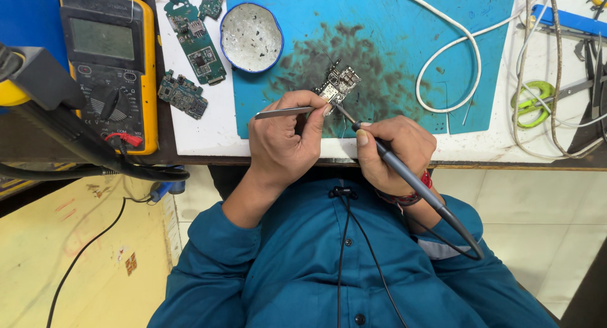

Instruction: The person solders a small circuit board on a workbench, holding the board steady with a metal tool in one hand while applying a soldering iron to its components with the other. They reposition the board and continue soldering different points, with other boards, a multimeter, and a solder wire spool on the bench.

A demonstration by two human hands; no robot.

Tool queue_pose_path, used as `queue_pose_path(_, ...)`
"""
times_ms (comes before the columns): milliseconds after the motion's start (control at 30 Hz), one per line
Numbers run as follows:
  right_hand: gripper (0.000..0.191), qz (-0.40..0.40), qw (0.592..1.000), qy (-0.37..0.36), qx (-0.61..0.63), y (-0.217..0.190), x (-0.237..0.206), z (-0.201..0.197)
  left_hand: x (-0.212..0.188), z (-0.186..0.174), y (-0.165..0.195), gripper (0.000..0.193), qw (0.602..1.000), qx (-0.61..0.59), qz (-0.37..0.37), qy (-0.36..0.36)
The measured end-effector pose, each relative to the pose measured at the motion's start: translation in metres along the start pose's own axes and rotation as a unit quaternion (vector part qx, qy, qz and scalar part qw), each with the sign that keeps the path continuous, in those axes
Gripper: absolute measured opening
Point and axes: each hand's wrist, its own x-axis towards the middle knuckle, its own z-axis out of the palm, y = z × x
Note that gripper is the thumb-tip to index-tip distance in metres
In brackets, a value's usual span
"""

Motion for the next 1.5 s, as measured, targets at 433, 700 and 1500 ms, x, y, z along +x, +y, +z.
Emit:
queue_pose_path(433,0.01,-0.005,1.0,-0.011,-0.002,-0.0027,0.0028,-0.003,0.0003,-0.0004,0.0012,0.01,1.0,-0.003,-0.004,0.001)
queue_pose_path(700,0.01,-0.008,1.0,-0.014,0.002,-0.0032,0.0039,-0.0032,0.0003,0.0,0.0012,0.011,1.0,-0.004,-0.005,0.001)
queue_pose_path(1500,0.012,-0.017,1.0,-0.019,0.002,-0.005,0.0062,-0.0033,-0.0005,-0.0012,0.0018,0.011,1.0,0.005,-0.002,0.003)
